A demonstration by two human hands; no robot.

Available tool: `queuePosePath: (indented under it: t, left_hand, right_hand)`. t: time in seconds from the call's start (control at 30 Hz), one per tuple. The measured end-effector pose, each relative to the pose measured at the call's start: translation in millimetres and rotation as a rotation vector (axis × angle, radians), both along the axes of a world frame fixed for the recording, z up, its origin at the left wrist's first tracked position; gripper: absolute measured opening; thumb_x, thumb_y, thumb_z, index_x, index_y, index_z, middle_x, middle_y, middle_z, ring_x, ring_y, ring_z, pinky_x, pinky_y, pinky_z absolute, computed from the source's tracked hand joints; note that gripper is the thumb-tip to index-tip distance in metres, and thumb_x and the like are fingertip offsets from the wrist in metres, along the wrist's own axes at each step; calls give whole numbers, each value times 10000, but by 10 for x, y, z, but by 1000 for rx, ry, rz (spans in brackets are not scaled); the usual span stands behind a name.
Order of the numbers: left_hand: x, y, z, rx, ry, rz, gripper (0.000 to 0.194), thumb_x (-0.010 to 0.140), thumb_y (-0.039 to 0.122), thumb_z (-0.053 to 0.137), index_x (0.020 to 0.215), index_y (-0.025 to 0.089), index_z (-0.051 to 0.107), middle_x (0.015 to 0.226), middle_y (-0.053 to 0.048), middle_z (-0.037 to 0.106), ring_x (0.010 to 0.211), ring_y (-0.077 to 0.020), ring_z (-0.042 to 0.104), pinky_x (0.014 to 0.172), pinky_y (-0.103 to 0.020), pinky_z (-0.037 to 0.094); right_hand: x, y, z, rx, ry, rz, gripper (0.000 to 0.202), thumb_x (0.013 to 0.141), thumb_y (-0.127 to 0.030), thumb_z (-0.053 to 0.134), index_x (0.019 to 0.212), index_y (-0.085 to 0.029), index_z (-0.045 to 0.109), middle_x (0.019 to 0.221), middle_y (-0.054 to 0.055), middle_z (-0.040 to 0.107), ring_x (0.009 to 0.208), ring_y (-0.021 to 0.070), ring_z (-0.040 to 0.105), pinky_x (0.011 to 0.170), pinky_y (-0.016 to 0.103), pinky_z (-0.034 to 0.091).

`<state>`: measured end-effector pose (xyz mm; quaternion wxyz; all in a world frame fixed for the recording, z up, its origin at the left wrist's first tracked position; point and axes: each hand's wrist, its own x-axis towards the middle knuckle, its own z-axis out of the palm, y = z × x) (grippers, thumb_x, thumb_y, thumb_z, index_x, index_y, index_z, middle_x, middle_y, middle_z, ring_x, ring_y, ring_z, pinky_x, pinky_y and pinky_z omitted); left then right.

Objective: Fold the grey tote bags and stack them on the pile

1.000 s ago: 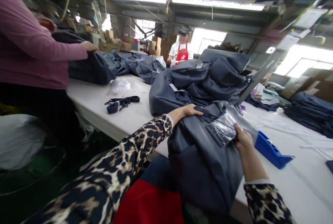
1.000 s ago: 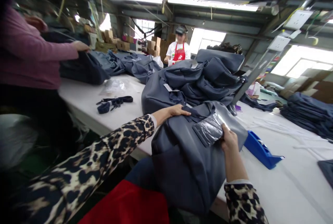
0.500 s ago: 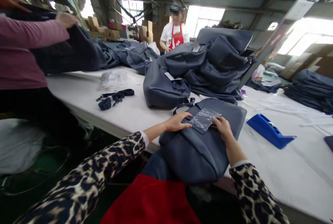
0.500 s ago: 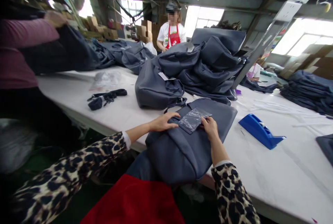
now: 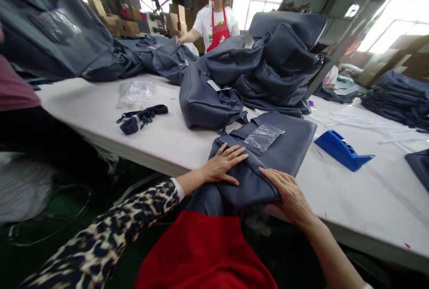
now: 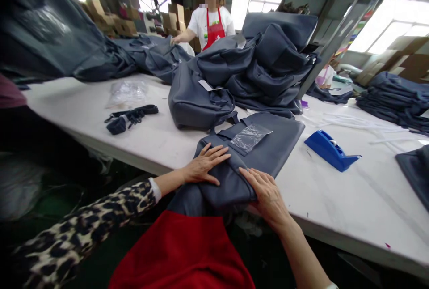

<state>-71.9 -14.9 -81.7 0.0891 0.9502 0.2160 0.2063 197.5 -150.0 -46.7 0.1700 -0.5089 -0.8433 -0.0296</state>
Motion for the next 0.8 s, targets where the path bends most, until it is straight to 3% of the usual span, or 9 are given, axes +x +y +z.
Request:
queuePosePath:
  t: [0.13,0.23,0.4,0.53,0.67,0.8]
  left_hand:
    - [185,457,-92,23,13,95,1025,766,686,665,1564,205,238,1626,-134,216,1508,-321,153,1222,-513,8]
    - [205,598,-59,46,14,169,1010,775,686,654,1550,163,271,1619,-154,226,1506,-321,160,1224,-508,40]
    - [36,337,58,76,-26,150,834,850,666,577,1505,190,375,1584,-151,322,1471,-303,267,1222,-513,79]
    - [-81,140,101,74,6,-29,684,882,604,586,1438,223,478,1525,-123,437,1441,-282,340,1220,-506,84]
    - [-148,160,36,-18,90,-77,497,939,514,555,1350,235,566,1422,-102,563,1360,-244,465,1215,-478,111]
    - [-224,179,-38,-54,86,-84,470,958,448,543,1380,241,545,1462,-98,522,1392,-237,433,1215,-476,126]
  right_hand:
    - [-128,373,-66,81,16,-102,777,813,-234,660,1516,-173,334,1290,139,642,1123,277,618,943,416,481]
    - [-171,422,-99,100,-2,-90,716,832,-249,653,1491,-175,383,1262,127,660,1109,270,622,936,403,474]
    - [-8,189,-289,107,-70,36,646,864,-212,614,1479,-240,418,1387,82,591,1275,248,521,1022,386,412]
    - [13,115,-446,113,-149,0,676,835,-260,673,1471,-291,445,1516,110,450,1329,282,470,1040,426,392]
    - [-59,135,-587,102,-213,13,688,865,-371,648,1502,-323,391,1590,88,332,1407,290,380,1096,469,337]
    - [-84,104,-707,114,-200,13,762,882,-497,612,1545,-291,299,1620,92,260,1448,293,315,1135,487,305]
